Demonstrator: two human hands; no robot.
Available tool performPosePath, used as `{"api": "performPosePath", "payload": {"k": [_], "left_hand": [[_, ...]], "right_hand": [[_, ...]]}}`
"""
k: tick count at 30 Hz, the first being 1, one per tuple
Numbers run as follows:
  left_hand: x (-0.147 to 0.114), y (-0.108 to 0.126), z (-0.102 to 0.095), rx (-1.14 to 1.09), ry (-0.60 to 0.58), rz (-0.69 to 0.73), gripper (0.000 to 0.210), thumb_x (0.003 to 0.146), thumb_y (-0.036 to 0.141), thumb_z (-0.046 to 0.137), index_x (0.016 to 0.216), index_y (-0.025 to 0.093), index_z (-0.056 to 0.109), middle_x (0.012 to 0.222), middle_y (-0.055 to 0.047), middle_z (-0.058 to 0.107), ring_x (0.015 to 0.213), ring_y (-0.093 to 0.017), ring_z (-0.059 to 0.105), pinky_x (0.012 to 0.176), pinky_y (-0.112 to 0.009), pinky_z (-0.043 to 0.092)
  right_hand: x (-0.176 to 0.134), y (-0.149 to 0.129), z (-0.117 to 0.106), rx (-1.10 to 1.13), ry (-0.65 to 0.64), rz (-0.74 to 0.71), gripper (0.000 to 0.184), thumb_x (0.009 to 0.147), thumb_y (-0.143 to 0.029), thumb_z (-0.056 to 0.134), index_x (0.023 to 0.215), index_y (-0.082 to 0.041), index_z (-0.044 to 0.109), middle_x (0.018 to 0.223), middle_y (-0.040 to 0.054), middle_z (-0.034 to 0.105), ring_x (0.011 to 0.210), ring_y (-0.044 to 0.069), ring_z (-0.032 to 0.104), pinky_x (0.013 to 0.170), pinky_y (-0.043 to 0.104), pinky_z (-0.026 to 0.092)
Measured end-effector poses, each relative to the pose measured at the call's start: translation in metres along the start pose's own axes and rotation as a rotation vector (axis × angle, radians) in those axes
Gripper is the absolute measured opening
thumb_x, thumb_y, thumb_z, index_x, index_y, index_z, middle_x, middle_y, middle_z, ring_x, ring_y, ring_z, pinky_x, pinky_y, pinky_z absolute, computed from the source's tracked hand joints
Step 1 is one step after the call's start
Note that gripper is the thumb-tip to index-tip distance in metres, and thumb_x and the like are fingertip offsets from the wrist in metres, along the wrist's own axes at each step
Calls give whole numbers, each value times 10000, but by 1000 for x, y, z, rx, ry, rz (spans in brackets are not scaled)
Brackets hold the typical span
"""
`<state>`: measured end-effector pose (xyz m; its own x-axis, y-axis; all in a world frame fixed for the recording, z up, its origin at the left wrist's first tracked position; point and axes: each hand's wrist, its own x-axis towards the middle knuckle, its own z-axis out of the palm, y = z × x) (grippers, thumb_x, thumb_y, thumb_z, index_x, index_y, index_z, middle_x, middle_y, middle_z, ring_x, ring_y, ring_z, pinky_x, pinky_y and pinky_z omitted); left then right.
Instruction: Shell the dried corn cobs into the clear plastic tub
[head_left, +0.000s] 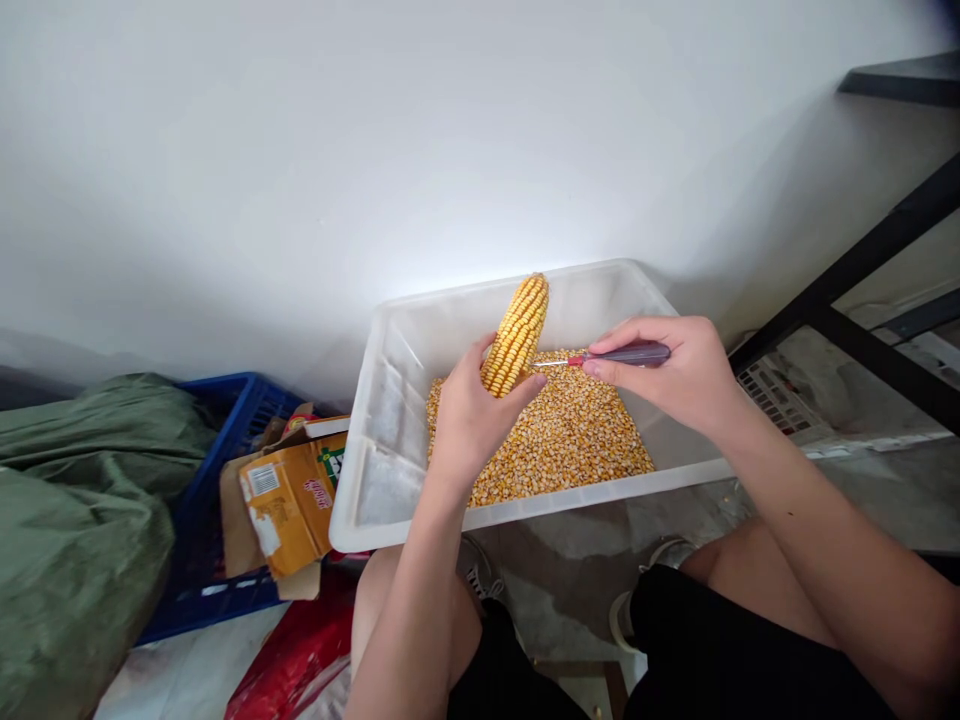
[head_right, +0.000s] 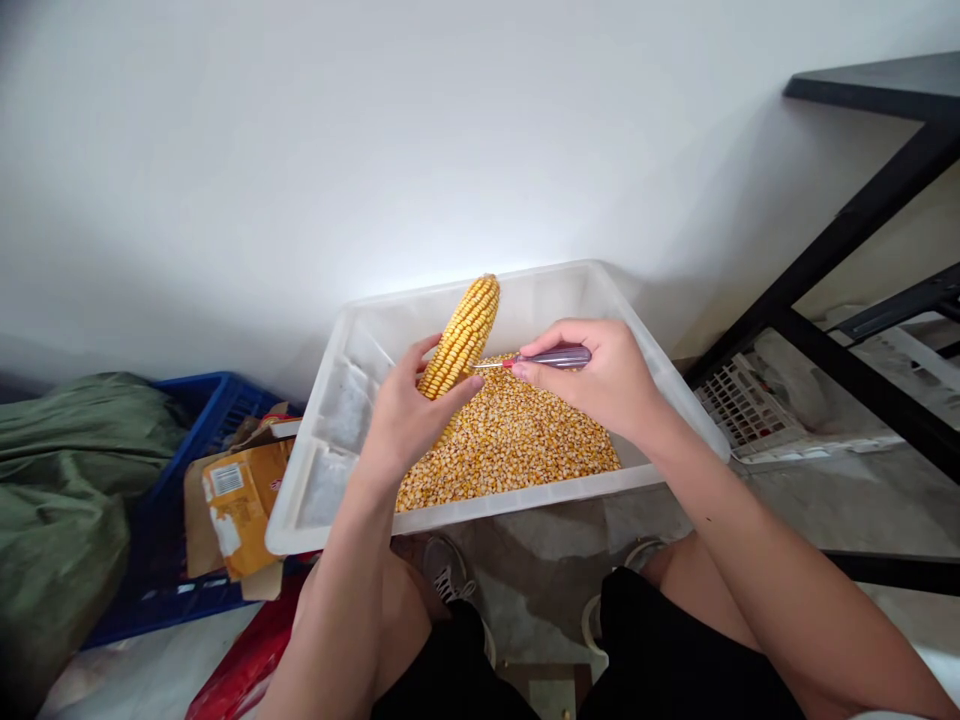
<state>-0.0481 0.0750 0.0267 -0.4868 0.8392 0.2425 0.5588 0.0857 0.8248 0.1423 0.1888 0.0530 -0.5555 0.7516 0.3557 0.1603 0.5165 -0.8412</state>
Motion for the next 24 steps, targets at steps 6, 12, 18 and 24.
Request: {"api": "performPosePath", "payload": {"k": [6, 12, 18, 24], "left_hand": [[0, 3, -1, -10, -6, -39, 631, 746, 396, 734, 1325, 234, 542, 1071, -71, 664, 889, -218, 637, 840, -402, 508], [-1, 0, -3, -5, -1, -36, 778, 650, 310, 786, 1371, 260, 496, 1004, -47, 648, 825, -207, 624, 751, -390, 519], [-1, 4, -5, 3, -19, -34, 693, 679, 317, 771, 1320, 220, 527, 1023, -49, 667, 840, -199, 638, 770, -371, 514], [-2, 10, -4, 61, 17, -34, 626, 765, 502, 718, 1302, 223, 557, 964, -49, 700, 853, -207, 655, 750, -354, 513]], "right_hand": [[0, 0, 3, -7, 12, -9, 135, 742, -363, 788, 812, -252, 752, 877, 36, 760, 805, 228, 716, 740, 394, 614], [-7, -2, 12, 30, 46, -85, 113, 781, -332, 761, 838, -240, 732, 920, 42, 753, 849, 226, 714, 792, 404, 601], [-17, -6, 18, -100, 100, -282, 56, 812, -251, 735, 861, -246, 708, 905, 44, 745, 834, 208, 703, 769, 381, 583], [-24, -9, 30, -226, 168, -482, 45, 834, -192, 701, 855, -232, 692, 815, 42, 736, 738, 186, 690, 658, 334, 555]]}}
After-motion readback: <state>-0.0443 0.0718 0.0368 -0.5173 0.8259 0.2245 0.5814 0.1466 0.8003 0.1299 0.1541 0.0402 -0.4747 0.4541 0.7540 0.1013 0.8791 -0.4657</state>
